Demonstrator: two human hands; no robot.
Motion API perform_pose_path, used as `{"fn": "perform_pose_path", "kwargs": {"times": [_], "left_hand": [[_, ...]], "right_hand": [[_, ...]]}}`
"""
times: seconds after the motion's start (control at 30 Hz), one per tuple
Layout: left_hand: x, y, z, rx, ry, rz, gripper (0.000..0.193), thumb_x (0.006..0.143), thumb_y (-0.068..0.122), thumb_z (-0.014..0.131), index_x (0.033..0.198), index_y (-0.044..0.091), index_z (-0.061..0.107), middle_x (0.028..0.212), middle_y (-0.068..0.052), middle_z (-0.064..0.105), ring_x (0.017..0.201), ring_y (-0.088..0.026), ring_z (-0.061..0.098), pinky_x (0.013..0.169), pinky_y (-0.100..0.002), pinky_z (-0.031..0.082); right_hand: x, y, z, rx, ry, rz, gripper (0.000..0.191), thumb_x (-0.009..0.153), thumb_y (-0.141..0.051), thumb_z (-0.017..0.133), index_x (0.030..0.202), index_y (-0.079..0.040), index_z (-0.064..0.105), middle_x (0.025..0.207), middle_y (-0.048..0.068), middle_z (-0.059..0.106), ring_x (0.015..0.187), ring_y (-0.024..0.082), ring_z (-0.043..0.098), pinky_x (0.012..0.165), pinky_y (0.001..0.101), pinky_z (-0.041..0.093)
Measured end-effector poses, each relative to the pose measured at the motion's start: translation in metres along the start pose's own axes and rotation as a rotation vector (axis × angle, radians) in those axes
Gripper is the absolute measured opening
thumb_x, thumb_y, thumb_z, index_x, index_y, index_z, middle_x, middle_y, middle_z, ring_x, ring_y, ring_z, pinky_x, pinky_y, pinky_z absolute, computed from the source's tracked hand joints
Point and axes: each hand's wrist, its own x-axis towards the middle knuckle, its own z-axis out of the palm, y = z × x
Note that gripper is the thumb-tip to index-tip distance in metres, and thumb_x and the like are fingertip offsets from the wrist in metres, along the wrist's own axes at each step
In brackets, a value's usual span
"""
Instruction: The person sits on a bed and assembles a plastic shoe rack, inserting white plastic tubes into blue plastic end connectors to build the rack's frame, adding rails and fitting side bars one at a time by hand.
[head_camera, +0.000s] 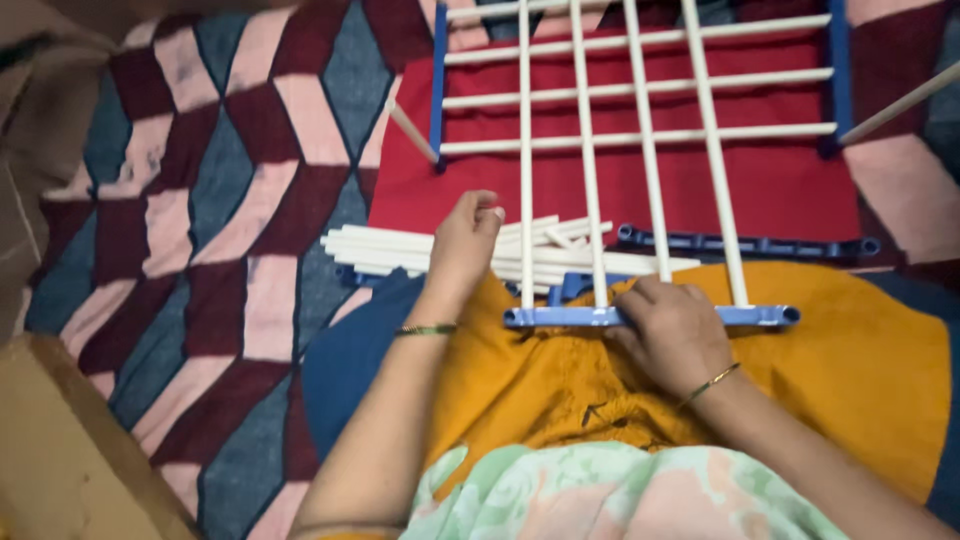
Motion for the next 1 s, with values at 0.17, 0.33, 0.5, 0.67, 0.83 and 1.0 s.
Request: {"fn": "perform_pose_path", "kwargs": {"times": [0.17, 0.33, 0.5, 0.67, 0.83, 1.0], "left_hand": [[-0.03, -0.026, 0.013, -0.441, -0.449, -0.66, 0.039, 0.1, 0.039, 0.058, 0.107, 0.002, 0.07, 0.089, -0.002, 0.071, 0.073, -0.012, 0.063, 0.064, -0.027, 0.053], [-0.044, -0.025, 0.022, -0.444, -0.523, -0.554, 0.041, 0.1, 0.038, 0.063, 0.092, -0.001, 0.071, 0.075, 0.0, 0.065, 0.066, -0.012, 0.054, 0.059, -0.026, 0.045], [-0.054, -0.013, 0.023, -0.572, -0.59, -0.578, 0.032, 0.098, 0.03, 0.066, 0.09, 0.0, 0.074, 0.077, -0.001, 0.068, 0.07, -0.01, 0.057, 0.064, -0.024, 0.047], [-0.067, -0.009, 0.026, -0.891, -0.523, -0.653, 0.026, 0.098, 0.027, 0.062, 0.091, 0.003, 0.071, 0.082, -0.002, 0.069, 0.072, -0.012, 0.063, 0.067, -0.027, 0.052], [-0.075, -0.01, 0.039, -0.801, -0.401, -0.5, 0.033, 0.105, 0.032, 0.059, 0.09, 0.005, 0.07, 0.081, -0.002, 0.067, 0.069, -0.009, 0.057, 0.062, -0.025, 0.047], [-0.078, -0.01, 0.045, -0.796, -0.345, -0.506, 0.032, 0.103, 0.032, 0.058, 0.087, 0.007, 0.069, 0.082, -0.002, 0.071, 0.066, -0.009, 0.056, 0.06, -0.026, 0.045]], "right_hand": [[0.001, 0.005, 0.003, -0.019, 0.002, 0.014, 0.029, 0.071, -0.027, 0.082, 0.094, -0.011, 0.072, 0.091, 0.009, 0.066, 0.089, 0.033, 0.065, 0.079, 0.0469, 0.05], [0.002, 0.004, 0.002, -0.019, 0.014, 0.016, 0.027, 0.072, -0.026, 0.082, 0.093, -0.012, 0.073, 0.091, 0.008, 0.066, 0.09, 0.032, 0.065, 0.078, 0.0466, 0.051], [0.001, 0.004, 0.0, 0.009, 0.072, 0.013, 0.026, 0.071, -0.023, 0.083, 0.092, -0.011, 0.073, 0.089, 0.007, 0.066, 0.087, 0.032, 0.065, 0.076, 0.046, 0.052], [0.001, 0.004, -0.002, 0.007, 0.083, 0.018, 0.026, 0.072, -0.021, 0.083, 0.093, -0.011, 0.074, 0.088, 0.007, 0.066, 0.086, 0.032, 0.065, 0.075, 0.0455, 0.052], [0.002, 0.002, -0.004, 0.009, 0.08, 0.01, 0.027, 0.072, -0.022, 0.083, 0.095, -0.011, 0.074, 0.088, 0.007, 0.066, 0.086, 0.031, 0.065, 0.075, 0.0458, 0.052], [0.003, 0.003, -0.005, 0.006, 0.065, 0.008, 0.028, 0.072, -0.022, 0.082, 0.097, -0.012, 0.074, 0.088, 0.007, 0.066, 0.086, 0.032, 0.066, 0.075, 0.046, 0.052]]}}
